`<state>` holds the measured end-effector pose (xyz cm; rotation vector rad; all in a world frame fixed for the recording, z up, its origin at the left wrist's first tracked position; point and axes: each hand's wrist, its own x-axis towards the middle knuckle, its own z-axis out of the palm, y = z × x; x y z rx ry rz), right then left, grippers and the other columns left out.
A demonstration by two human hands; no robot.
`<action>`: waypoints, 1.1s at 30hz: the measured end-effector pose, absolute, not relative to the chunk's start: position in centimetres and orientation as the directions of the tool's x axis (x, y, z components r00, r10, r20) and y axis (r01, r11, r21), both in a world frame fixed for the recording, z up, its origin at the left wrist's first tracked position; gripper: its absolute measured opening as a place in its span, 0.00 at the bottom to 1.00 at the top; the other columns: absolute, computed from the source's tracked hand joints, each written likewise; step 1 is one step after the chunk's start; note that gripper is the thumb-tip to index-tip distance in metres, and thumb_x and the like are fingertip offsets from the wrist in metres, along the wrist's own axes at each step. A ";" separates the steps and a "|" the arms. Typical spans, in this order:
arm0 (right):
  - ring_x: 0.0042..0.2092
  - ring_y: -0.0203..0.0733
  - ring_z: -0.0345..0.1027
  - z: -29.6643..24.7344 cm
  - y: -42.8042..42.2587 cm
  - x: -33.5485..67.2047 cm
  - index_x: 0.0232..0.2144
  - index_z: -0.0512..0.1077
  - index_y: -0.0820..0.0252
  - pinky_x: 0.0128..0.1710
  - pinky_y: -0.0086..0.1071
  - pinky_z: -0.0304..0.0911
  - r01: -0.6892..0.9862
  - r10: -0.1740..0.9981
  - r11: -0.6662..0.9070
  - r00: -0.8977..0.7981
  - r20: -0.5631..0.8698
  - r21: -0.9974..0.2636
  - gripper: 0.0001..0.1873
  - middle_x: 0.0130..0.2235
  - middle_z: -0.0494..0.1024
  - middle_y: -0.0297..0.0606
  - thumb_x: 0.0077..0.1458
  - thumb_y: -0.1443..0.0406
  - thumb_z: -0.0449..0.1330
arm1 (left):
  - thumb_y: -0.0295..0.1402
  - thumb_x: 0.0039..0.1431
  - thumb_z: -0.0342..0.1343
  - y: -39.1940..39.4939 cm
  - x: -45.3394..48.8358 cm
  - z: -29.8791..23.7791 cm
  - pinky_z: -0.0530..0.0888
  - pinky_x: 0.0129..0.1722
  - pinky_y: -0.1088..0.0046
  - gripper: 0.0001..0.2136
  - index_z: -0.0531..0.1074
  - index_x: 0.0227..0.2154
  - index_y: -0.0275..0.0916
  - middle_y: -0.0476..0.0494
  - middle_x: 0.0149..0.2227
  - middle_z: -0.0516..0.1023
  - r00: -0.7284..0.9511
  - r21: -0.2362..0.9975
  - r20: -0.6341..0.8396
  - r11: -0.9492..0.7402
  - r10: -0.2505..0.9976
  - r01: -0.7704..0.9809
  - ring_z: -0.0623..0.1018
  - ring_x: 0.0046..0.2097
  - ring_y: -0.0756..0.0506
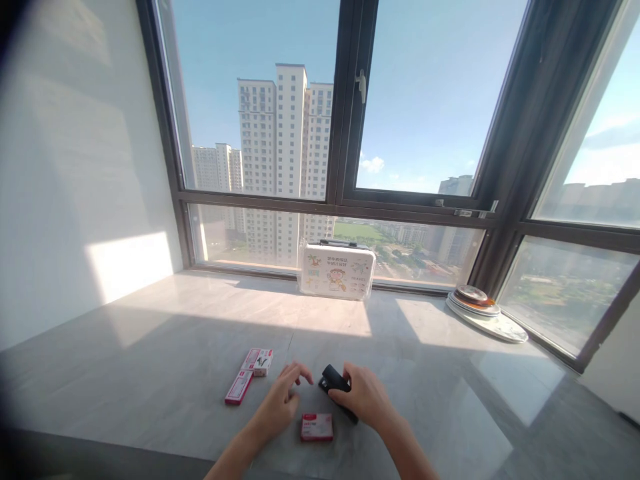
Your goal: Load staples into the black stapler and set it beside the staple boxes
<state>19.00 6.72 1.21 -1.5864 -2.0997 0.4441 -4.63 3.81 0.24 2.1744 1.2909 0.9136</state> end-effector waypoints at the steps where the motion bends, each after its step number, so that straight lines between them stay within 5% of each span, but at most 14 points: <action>1: 0.29 0.37 0.62 0.9 6.5 19.6 0.31 0.72 0.59 0.29 0.29 0.47 0.797 0.964 0.264 -0.205 0.167 -0.544 0.19 0.26 0.73 0.30 0.49 0.50 0.67 | 0.18 0.43 0.45 3.1 -4.3 0.4 0.66 0.55 0.69 0.26 0.74 0.44 0.47 0.49 0.48 0.76 0.406 0.670 0.320 -0.507 0.856 0.542 0.71 0.51 0.45; 5: 0.28 0.39 0.63 -0.7 5.5 21.4 0.39 0.75 0.60 0.27 0.29 0.52 0.652 0.983 0.182 -0.137 0.121 -0.736 0.25 0.25 0.72 0.30 0.54 0.45 0.61 | 0.21 0.45 0.48 0.7 -4.1 1.0 0.63 0.60 0.65 0.30 0.76 0.48 0.59 0.56 0.56 0.74 0.629 0.660 0.268 -0.615 0.730 0.432 0.69 0.57 0.44; 13: 0.32 0.43 0.65 -2.1 1.9 19.8 0.40 0.77 0.58 0.30 0.31 0.60 0.312 0.992 0.094 -0.112 0.061 -0.945 0.34 0.28 0.73 0.34 0.54 0.36 0.54 | 0.35 0.45 0.62 1.5 -6.2 0.5 0.63 0.61 0.59 0.32 0.69 0.58 0.56 0.48 0.56 0.73 0.494 0.605 0.184 -0.494 0.850 0.624 0.68 0.59 0.36; 23: 0.32 0.42 0.65 -3.0 1.0 16.7 0.43 0.77 0.59 0.31 0.31 0.61 0.272 0.993 0.100 -0.087 0.079 -0.957 0.34 0.30 0.74 0.35 0.56 0.37 0.54 | 0.33 0.48 0.61 0.0 -5.1 -0.1 0.64 0.62 0.60 0.38 0.59 0.64 0.54 0.45 0.58 0.71 0.497 0.641 0.221 -0.509 0.839 0.574 0.68 0.59 0.37; 28: 0.30 0.41 0.63 -3.3 1.0 16.8 0.42 0.77 0.61 0.29 0.30 0.59 0.304 0.993 0.118 -0.065 0.103 -0.945 0.33 0.27 0.71 0.33 0.58 0.39 0.54 | 0.45 0.42 0.69 0.1 -5.0 -0.7 0.64 0.61 0.58 0.36 0.68 0.57 0.51 0.43 0.59 0.68 0.431 0.639 0.188 -0.443 0.883 0.629 0.65 0.61 0.34; 33: 0.33 0.44 0.67 -2.3 0.7 16.7 0.42 0.78 0.59 0.32 0.32 0.63 0.268 0.990 0.121 -0.099 0.097 -0.956 0.35 0.31 0.76 0.36 0.56 0.36 0.54 | 0.47 0.40 0.71 1.3 -4.6 -0.3 0.67 0.55 0.63 0.32 0.73 0.53 0.56 0.49 0.52 0.73 0.475 0.613 0.174 -0.472 0.863 0.634 0.69 0.54 0.37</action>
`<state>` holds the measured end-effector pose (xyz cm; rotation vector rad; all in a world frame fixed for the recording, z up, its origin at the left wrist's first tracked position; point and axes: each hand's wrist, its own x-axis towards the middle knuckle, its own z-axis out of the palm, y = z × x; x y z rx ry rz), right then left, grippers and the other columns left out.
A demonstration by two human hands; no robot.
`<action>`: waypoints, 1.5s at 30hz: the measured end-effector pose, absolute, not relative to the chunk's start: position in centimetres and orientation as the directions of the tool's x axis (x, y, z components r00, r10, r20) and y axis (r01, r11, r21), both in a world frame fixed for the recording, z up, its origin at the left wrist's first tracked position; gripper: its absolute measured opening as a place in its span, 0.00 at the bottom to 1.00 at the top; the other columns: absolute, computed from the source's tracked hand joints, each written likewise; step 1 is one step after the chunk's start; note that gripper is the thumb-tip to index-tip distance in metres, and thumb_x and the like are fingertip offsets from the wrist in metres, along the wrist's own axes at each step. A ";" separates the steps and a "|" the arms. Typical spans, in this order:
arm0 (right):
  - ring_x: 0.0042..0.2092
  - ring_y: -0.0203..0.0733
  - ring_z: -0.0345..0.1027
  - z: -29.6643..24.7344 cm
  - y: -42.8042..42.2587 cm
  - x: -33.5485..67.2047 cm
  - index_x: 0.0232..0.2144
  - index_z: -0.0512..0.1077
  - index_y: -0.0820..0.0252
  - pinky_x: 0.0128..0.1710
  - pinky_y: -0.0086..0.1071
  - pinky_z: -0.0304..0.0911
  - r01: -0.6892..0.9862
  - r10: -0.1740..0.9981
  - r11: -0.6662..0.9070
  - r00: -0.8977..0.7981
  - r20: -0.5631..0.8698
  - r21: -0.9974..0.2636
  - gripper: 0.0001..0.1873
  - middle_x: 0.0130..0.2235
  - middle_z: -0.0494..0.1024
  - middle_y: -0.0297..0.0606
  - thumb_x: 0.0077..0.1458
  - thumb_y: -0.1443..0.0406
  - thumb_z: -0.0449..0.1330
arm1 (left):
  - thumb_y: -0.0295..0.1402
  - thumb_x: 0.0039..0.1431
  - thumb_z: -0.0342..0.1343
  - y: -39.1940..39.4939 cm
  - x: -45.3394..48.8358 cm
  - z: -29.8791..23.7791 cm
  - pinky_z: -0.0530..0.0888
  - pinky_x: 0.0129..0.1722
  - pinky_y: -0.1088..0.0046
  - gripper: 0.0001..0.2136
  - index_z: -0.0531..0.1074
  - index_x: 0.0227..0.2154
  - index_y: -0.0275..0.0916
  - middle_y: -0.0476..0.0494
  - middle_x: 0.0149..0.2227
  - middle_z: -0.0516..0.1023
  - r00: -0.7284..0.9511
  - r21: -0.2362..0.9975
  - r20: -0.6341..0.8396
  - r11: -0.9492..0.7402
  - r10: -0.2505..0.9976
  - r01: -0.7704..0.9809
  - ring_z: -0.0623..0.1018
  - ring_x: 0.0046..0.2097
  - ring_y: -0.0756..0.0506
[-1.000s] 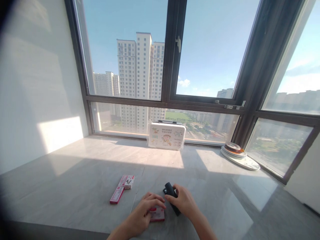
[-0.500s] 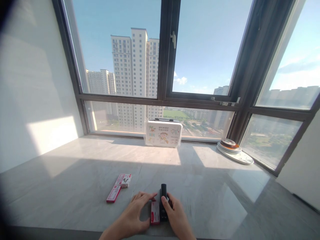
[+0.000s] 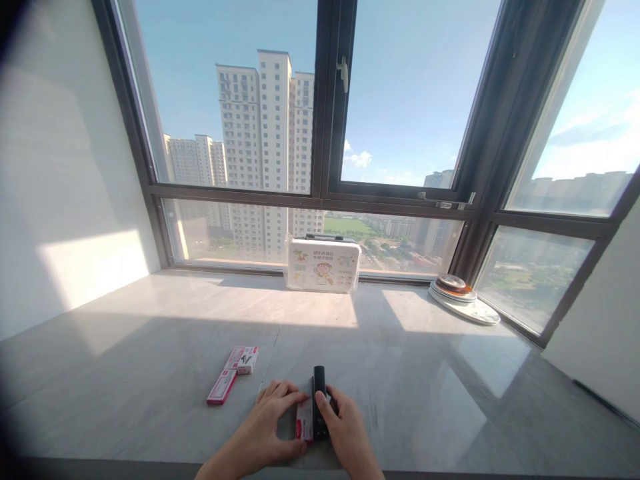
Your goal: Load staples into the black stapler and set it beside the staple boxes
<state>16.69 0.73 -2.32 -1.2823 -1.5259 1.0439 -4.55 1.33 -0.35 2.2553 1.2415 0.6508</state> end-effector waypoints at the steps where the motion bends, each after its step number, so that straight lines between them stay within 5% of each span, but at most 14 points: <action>1: 0.34 0.45 0.68 -2.1 0.7 16.7 0.42 0.78 0.59 0.32 0.32 0.64 0.261 0.991 0.114 -0.101 0.091 -0.959 0.36 0.31 0.76 0.37 0.55 0.36 0.54 | 0.47 0.39 0.71 1.5 -4.5 -0.3 0.66 0.55 0.63 0.33 0.73 0.53 0.56 0.49 0.51 0.73 0.488 0.609 0.166 -0.479 0.857 0.633 0.70 0.54 0.37; 6: 0.35 0.46 0.69 -2.0 0.7 16.5 0.43 0.78 0.59 0.33 0.33 0.65 0.249 0.992 0.105 -0.089 0.085 -0.963 0.37 0.32 0.77 0.38 0.54 0.35 0.54 | 0.49 0.39 0.73 1.5 -4.6 -0.4 0.65 0.60 0.62 0.42 0.66 0.61 0.57 0.49 0.57 0.71 0.498 0.638 0.169 -0.480 0.850 0.602 0.68 0.58 0.37; 8: 0.34 0.44 0.68 -2.5 0.7 16.6 0.45 0.78 0.60 0.32 0.32 0.65 0.243 0.993 0.099 -0.080 0.082 -0.965 0.36 0.32 0.77 0.37 0.55 0.36 0.55 | 0.50 0.50 0.66 1.3 -5.4 -0.6 0.64 0.62 0.62 0.36 0.64 0.62 0.57 0.49 0.61 0.69 0.461 0.658 0.235 -0.490 0.856 0.572 0.66 0.61 0.38; 10: 0.33 0.43 0.68 -3.1 0.8 16.7 0.46 0.77 0.60 0.31 0.31 0.64 0.244 0.996 0.081 -0.064 0.067 -0.966 0.36 0.31 0.76 0.35 0.55 0.37 0.55 | 0.47 0.65 0.52 1.3 -7.1 -0.8 0.63 0.63 0.63 0.22 0.67 0.60 0.56 0.49 0.61 0.69 0.342 0.651 0.341 -0.483 0.876 0.586 0.66 0.62 0.41; 12: 0.33 0.44 0.68 -3.6 1.0 16.8 0.46 0.77 0.60 0.31 0.31 0.64 0.255 0.997 0.062 -0.049 0.052 -0.965 0.36 0.31 0.76 0.35 0.55 0.37 0.56 | 0.40 0.70 0.42 1.4 -9.8 -1.3 0.64 0.62 0.60 0.18 0.71 0.56 0.53 0.48 0.58 0.72 0.135 0.603 0.450 -0.413 0.883 0.682 0.68 0.60 0.41; 16: 0.37 0.46 0.70 -3.7 1.1 16.9 0.47 0.77 0.62 0.33 0.31 0.65 0.248 0.998 0.054 -0.047 0.043 -0.967 0.38 0.35 0.78 0.37 0.53 0.36 0.57 | 0.35 0.61 0.50 1.2 -16.0 -3.3 0.67 0.59 0.51 0.17 0.75 0.52 0.51 0.45 0.58 0.72 -0.165 0.428 0.501 -0.078 0.850 0.901 0.69 0.59 0.35; 20: 0.38 0.46 0.71 -3.7 1.2 16.9 0.48 0.76 0.63 0.34 0.31 0.66 0.231 0.998 0.037 -0.050 0.027 -0.972 0.39 0.36 0.79 0.39 0.53 0.36 0.56 | 0.36 0.58 0.55 0.0 -18.5 -4.9 0.64 0.61 0.51 0.15 0.77 0.47 0.51 0.46 0.61 0.70 -0.040 0.346 0.467 -0.142 0.883 0.927 0.66 0.62 0.35; 25: 0.34 0.44 0.70 -3.5 1.0 16.9 0.46 0.77 0.63 0.31 0.30 0.64 0.239 0.999 0.028 -0.051 0.016 -0.971 0.38 0.32 0.77 0.37 0.53 0.36 0.56 | 0.39 0.55 0.62 -0.6 -15.8 -3.1 0.66 0.62 0.56 0.11 0.77 0.42 0.48 0.45 0.60 0.72 0.226 0.549 0.297 -0.359 0.928 0.755 0.66 0.64 0.35; 32: 0.31 0.42 0.66 -3.3 0.8 16.9 0.46 0.77 0.61 0.28 0.29 0.60 0.255 0.999 0.039 -0.041 0.030 -0.966 0.37 0.28 0.74 0.35 0.54 0.37 0.56 | 0.34 0.52 0.64 0.1 -8.0 0.7 0.67 0.60 0.64 0.25 0.69 0.54 0.47 0.45 0.54 0.75 0.359 0.746 0.245 -0.411 0.901 0.524 0.72 0.58 0.40; 40: 0.30 0.39 0.62 -3.1 0.9 17.0 0.47 0.76 0.63 0.29 0.29 0.58 0.255 0.990 0.116 -0.105 0.092 -0.960 0.32 0.27 0.71 0.33 0.59 0.42 0.55 | 0.34 0.43 0.69 0.9 -2.9 -0.6 0.68 0.60 0.61 0.37 0.66 0.59 0.49 0.45 0.56 0.73 0.493 0.725 0.231 -0.486 0.839 0.488 0.71 0.57 0.37; 42: 0.30 0.40 0.63 -3.3 0.9 17.1 0.48 0.76 0.63 0.30 0.30 0.58 0.242 0.991 0.105 -0.106 0.082 -0.965 0.33 0.28 0.72 0.33 0.59 0.41 0.55 | 0.38 0.45 0.70 1.4 -3.7 -0.6 0.66 0.62 0.58 0.40 0.62 0.63 0.50 0.43 0.60 0.71 0.486 0.720 0.259 -0.502 0.835 0.479 0.69 0.60 0.36; 45: 0.30 0.41 0.64 -4.0 1.2 17.2 0.48 0.76 0.62 0.29 0.30 0.59 0.248 0.997 0.060 -0.067 0.044 -0.967 0.35 0.27 0.72 0.33 0.56 0.40 0.56 | 0.45 0.63 0.55 3.4 -7.5 -0.3 0.68 0.60 0.60 0.23 0.66 0.60 0.49 0.43 0.59 0.72 0.324 0.724 0.372 -0.490 0.870 0.485 0.70 0.59 0.39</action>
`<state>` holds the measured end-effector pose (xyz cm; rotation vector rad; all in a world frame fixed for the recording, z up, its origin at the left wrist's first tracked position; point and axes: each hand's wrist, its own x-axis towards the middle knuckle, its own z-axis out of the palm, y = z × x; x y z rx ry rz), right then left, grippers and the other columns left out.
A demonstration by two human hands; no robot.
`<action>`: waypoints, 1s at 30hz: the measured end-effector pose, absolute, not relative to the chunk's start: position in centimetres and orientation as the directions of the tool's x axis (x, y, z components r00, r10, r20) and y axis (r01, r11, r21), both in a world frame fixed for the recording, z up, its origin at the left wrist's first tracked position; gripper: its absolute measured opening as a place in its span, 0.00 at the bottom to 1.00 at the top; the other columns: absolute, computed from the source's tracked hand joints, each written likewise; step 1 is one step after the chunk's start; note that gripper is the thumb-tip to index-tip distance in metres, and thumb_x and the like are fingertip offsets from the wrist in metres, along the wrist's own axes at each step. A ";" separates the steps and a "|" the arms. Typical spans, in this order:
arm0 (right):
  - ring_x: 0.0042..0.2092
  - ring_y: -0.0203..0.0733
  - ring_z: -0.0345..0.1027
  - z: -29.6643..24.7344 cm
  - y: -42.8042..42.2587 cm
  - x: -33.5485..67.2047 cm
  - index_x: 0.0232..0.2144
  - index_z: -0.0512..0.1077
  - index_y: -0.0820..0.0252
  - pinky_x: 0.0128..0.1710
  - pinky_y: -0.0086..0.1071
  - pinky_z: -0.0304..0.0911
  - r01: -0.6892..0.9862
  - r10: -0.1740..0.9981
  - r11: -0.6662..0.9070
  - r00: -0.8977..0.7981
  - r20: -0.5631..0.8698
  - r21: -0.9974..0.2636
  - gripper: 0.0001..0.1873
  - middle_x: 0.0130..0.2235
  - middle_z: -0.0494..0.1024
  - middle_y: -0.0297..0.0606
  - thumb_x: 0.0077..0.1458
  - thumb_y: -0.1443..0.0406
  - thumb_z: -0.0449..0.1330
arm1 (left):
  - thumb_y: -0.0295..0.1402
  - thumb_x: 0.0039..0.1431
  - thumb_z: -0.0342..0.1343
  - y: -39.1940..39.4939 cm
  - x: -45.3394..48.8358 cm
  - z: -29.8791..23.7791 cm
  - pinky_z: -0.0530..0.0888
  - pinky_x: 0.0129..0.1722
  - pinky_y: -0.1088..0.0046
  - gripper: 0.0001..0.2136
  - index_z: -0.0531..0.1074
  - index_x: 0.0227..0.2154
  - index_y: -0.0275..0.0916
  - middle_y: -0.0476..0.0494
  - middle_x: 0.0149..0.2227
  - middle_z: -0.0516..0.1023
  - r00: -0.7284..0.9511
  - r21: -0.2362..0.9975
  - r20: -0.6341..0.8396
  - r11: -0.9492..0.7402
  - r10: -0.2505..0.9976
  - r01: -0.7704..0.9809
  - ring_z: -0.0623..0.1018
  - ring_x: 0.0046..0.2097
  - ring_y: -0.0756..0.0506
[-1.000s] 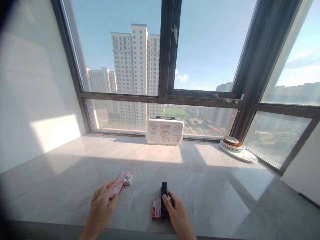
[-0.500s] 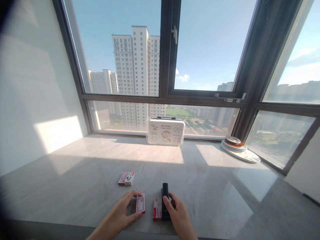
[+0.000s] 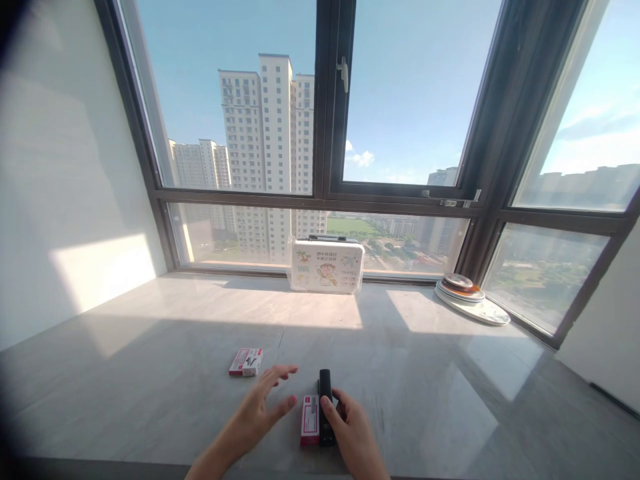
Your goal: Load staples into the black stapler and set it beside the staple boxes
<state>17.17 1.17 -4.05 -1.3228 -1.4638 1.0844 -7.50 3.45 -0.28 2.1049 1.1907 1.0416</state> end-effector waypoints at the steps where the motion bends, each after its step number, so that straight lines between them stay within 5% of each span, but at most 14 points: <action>1: 0.30 0.41 0.65 -4.3 1.2 17.2 0.48 0.76 0.62 0.29 0.30 0.59 0.249 0.998 0.047 -0.058 0.034 -0.967 0.35 0.27 0.72 0.33 0.56 0.39 0.56 | 0.44 0.68 0.46 4.4 -9.4 -0.3 0.69 0.58 0.61 0.18 0.70 0.56 0.48 0.43 0.56 0.74 0.225 0.719 0.411 -0.466 0.884 0.517 0.72 0.57 0.41; 3: 0.32 0.42 0.66 -4.5 1.3 17.2 0.50 0.75 0.63 0.30 0.30 0.60 0.238 0.998 0.041 -0.060 0.027 -0.970 0.36 0.28 0.73 0.34 0.56 0.39 0.56 | 0.42 0.70 0.41 6.1 -13.5 -0.8 0.68 0.59 0.58 0.19 0.73 0.54 0.47 0.44 0.53 0.76 0.018 0.660 0.477 -0.372 0.879 0.653 0.72 0.57 0.40; 5: 0.33 0.43 0.68 -4.4 1.2 17.2 0.51 0.75 0.64 0.31 0.30 0.61 0.221 0.997 0.042 -0.078 0.025 -0.974 0.37 0.30 0.75 0.35 0.57 0.39 0.56 | 0.42 0.66 0.47 7.1 -17.5 -2.0 0.65 0.61 0.52 0.19 0.71 0.56 0.48 0.43 0.56 0.74 -0.053 0.544 0.468 -0.241 0.882 0.804 0.70 0.59 0.37; 8: 0.34 0.43 0.69 -4.2 1.1 17.2 0.52 0.75 0.64 0.31 0.30 0.62 0.223 0.996 0.032 -0.089 0.013 -0.974 0.37 0.31 0.76 0.36 0.56 0.39 0.56 | 0.43 0.63 0.51 6.8 -21.3 -4.2 0.66 0.60 0.50 0.19 0.72 0.55 0.52 0.45 0.62 0.69 0.008 0.420 0.410 -0.196 0.912 0.886 0.66 0.63 0.35; 12: 0.34 0.43 0.69 -4.0 1.1 17.1 0.52 0.74 0.64 0.32 0.30 0.63 0.211 0.996 0.033 -0.092 0.013 -0.977 0.37 0.31 0.77 0.37 0.57 0.39 0.56 | 0.45 0.59 0.58 4.2 -21.8 -5.3 0.64 0.62 0.52 0.12 0.76 0.43 0.49 0.47 0.65 0.65 0.065 0.405 0.425 -0.254 0.903 0.878 0.62 0.65 0.35; 15: 0.35 0.44 0.69 -3.9 1.1 17.1 0.52 0.74 0.64 0.32 0.30 0.63 0.195 0.994 0.038 -0.103 0.018 -0.980 0.37 0.32 0.77 0.37 0.57 0.40 0.57 | 0.46 0.54 0.62 2.3 -20.0 -4.2 0.67 0.59 0.58 0.12 0.73 0.34 0.45 0.44 0.59 0.72 0.113 0.437 0.398 -0.297 0.910 0.849 0.67 0.61 0.36; 21: 0.34 0.43 0.69 -3.6 0.9 17.0 0.50 0.75 0.65 0.32 0.30 0.62 0.216 0.995 0.050 -0.096 0.030 -0.975 0.36 0.30 0.74 0.35 0.57 0.40 0.56 | 0.53 0.49 0.63 -0.2 -15.3 -1.4 0.69 0.44 0.66 0.19 0.69 0.34 0.44 0.46 0.39 0.76 0.044 0.431 0.252 -0.153 0.967 0.890 0.76 0.42 0.39; 25: 0.34 0.43 0.68 -3.5 0.8 16.9 0.49 0.75 0.65 0.32 0.31 0.61 0.240 0.995 0.067 -0.086 0.047 -0.969 0.35 0.30 0.75 0.35 0.58 0.40 0.56 | 0.58 0.50 0.60 -1.6 -12.8 -1.4 0.68 0.45 0.63 0.31 0.67 0.50 0.43 0.43 0.41 0.77 0.025 0.479 0.181 -0.111 0.983 0.871 0.77 0.44 0.37; 30: 0.34 0.44 0.69 -3.3 0.6 16.8 0.50 0.74 0.65 0.32 0.31 0.62 0.219 0.995 0.065 -0.090 0.047 -0.974 0.35 0.29 0.74 0.35 0.58 0.41 0.56 | 0.59 0.45 0.63 -3.2 -10.9 -0.7 0.68 0.44 0.64 0.51 0.50 0.68 0.43 0.45 0.39 0.80 0.166 0.559 0.027 -0.153 0.986 0.815 0.78 0.44 0.35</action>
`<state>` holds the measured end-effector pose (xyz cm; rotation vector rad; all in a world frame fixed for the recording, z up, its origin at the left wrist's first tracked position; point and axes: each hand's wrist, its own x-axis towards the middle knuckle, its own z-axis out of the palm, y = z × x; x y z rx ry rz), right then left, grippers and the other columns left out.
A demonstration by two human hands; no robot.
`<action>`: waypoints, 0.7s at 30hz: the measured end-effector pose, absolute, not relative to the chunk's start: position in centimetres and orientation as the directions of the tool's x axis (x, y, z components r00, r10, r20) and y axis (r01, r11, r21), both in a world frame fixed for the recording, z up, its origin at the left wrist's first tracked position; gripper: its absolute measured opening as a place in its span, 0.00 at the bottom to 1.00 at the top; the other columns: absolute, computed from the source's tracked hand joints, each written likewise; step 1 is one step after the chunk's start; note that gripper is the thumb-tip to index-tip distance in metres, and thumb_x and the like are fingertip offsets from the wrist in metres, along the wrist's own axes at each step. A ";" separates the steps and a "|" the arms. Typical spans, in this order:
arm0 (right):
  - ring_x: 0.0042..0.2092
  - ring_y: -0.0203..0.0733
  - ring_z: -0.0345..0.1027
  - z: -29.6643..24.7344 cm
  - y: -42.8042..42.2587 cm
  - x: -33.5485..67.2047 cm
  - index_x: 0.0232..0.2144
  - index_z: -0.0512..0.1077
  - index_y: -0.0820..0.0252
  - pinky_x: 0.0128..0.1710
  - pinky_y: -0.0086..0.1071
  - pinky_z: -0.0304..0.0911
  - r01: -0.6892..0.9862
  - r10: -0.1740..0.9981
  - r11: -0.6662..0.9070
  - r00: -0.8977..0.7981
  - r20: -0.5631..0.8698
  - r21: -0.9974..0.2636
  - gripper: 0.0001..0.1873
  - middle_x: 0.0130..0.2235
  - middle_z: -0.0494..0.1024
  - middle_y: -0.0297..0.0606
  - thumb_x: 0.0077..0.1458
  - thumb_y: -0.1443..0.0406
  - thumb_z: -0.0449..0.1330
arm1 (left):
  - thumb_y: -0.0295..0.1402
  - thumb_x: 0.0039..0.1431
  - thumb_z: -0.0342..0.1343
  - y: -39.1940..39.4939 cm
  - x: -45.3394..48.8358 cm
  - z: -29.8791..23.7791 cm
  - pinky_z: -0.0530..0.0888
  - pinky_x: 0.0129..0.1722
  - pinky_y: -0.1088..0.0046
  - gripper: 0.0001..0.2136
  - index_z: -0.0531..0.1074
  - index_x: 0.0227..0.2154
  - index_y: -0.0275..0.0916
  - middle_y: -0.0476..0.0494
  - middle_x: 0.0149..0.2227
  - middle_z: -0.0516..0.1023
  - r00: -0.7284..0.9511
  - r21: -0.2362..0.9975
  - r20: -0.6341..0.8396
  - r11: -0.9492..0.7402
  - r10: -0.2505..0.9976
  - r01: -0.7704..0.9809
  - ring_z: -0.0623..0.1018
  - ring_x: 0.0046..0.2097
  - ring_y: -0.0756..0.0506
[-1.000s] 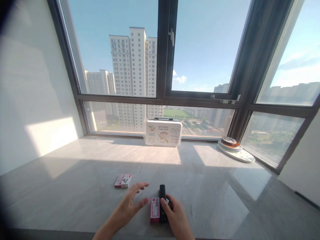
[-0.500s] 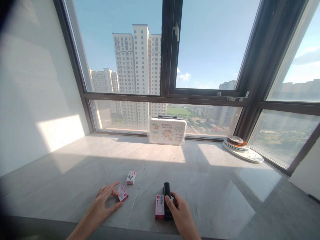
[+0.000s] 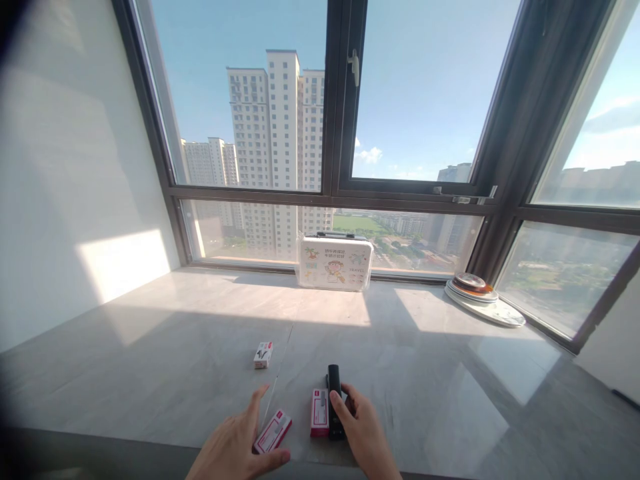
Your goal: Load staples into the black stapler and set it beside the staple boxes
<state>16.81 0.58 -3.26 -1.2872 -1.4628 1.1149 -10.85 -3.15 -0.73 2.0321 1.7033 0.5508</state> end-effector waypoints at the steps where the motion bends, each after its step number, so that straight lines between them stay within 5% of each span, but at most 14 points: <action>1: 0.34 0.44 0.69 -3.2 0.5 16.8 0.50 0.74 0.65 0.32 0.31 0.62 0.214 0.995 0.063 -0.092 0.044 -0.975 0.35 0.29 0.74 0.36 0.58 0.41 0.56 | 0.57 0.44 0.65 -3.3 -10.7 -0.4 0.68 0.41 0.66 0.52 0.48 0.69 0.45 0.48 0.36 0.79 0.206 0.568 0.002 -0.170 0.979 0.805 0.79 0.42 0.36; 5: 0.35 0.45 0.70 -2.9 0.4 16.7 0.49 0.76 0.63 0.33 0.31 0.63 0.223 0.997 0.046 -0.077 0.030 -0.974 0.38 0.31 0.76 0.37 0.55 0.38 0.56 | 0.52 0.40 0.69 -3.1 -10.5 0.4 0.67 0.34 0.71 0.54 0.48 0.69 0.50 0.55 0.30 0.77 0.307 0.567 -0.058 -0.222 0.950 0.793 0.78 0.35 0.41; 11: 0.33 0.45 0.69 -2.2 0.1 16.6 0.46 0.78 0.62 0.31 0.31 0.63 0.256 1.000 0.030 -0.017 0.026 -0.966 0.38 0.29 0.77 0.37 0.52 0.36 0.57 | 0.44 0.34 0.73 -2.3 -10.4 -0.3 0.69 0.51 0.66 0.35 0.73 0.50 0.49 0.45 0.51 0.75 0.308 0.543 0.089 -0.306 0.947 0.782 0.74 0.52 0.37; 21: 0.28 0.41 0.64 -3.1 0.5 16.9 0.46 0.79 0.62 0.28 0.31 0.59 0.301 0.998 0.061 0.001 0.064 -0.952 0.37 0.23 0.71 0.33 0.52 0.37 0.58 | 0.46 0.39 0.73 0.2 -5.7 2.0 0.70 0.50 0.66 0.32 0.72 0.49 0.46 0.46 0.48 0.76 0.342 0.669 0.224 -0.399 0.913 0.627 0.74 0.50 0.39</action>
